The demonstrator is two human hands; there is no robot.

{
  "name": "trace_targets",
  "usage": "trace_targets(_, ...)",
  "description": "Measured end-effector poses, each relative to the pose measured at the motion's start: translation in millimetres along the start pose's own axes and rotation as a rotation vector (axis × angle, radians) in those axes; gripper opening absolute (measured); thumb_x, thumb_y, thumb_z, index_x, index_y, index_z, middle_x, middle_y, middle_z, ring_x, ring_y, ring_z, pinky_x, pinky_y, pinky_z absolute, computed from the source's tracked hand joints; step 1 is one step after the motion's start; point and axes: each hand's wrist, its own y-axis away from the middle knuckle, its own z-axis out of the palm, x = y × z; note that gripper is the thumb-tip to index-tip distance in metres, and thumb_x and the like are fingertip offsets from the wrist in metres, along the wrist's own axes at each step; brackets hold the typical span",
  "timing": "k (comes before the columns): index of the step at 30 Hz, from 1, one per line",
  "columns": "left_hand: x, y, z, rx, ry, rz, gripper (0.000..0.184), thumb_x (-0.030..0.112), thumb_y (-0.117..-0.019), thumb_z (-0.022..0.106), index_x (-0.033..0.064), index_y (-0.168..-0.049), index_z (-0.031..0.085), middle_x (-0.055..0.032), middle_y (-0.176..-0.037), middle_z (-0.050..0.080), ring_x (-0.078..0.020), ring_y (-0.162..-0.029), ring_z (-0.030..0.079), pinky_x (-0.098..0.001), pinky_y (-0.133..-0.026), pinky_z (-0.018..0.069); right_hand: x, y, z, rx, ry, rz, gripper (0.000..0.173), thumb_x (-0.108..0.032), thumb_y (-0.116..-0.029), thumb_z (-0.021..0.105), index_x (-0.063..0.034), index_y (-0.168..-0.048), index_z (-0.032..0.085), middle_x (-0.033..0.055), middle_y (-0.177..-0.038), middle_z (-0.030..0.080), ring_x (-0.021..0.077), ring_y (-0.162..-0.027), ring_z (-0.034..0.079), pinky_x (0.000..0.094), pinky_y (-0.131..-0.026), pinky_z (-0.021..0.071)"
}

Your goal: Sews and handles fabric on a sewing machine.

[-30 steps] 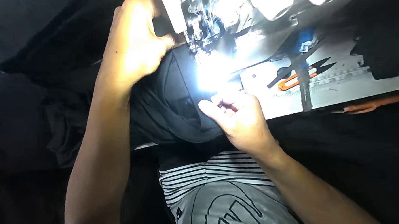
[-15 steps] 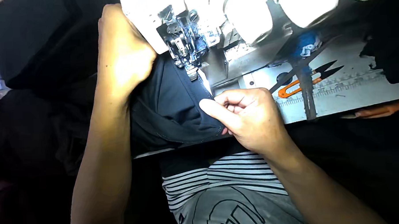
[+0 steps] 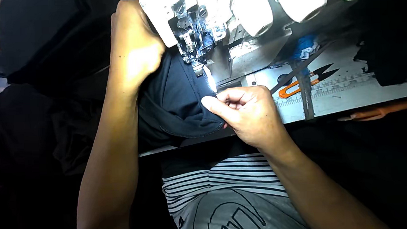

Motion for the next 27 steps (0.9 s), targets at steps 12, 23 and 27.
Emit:
trace_targets(12,1,2,5,0.094,-0.049,-0.077,0.034,0.025,-0.0828,0.071,0.0092,-0.113,0.072,-0.0069,-0.11,0.072,-0.0141,-0.107,0.067,-0.0411,-0.096,0.0513,-4,2,-2,-0.029,0.042,0.046,0.026,-0.028,-0.098,0.072,-0.0112,-0.078,0.075,-0.0017,-0.059,0.063,0.0063,-0.042,0.054,0.0211,-0.037,0.0431)
trace_targets(23,34,134,-14,0.131,0.193,0.263,0.025,0.002,-0.0993,0.053,0.0051,-0.112,0.074,-0.0042,-0.11,0.074,-0.0084,-0.106,0.068,-0.026,-0.096,0.0534,-13,1,-6,-0.134,-0.041,0.094,0.019,-0.019,-0.0997,0.068,-0.0066,-0.086,0.074,-0.0027,-0.064,0.066,0.003,-0.049,0.058,0.0179,-0.046,0.0492)
trace_targets(27,60,152,-14,-0.05,0.113,0.175,0.033,0.032,-0.0967,0.07,0.0096,-0.121,0.068,-0.0008,-0.112,0.071,-0.0097,-0.101,0.068,-0.0313,-0.088,0.0577,-15,-2,-8,-0.174,-0.089,0.095,0.02,-0.016,-0.1003,0.067,-0.0033,-0.088,0.075,0.0001,-0.064,0.068,0.0048,-0.05,0.061,0.0196,-0.047,0.0524)
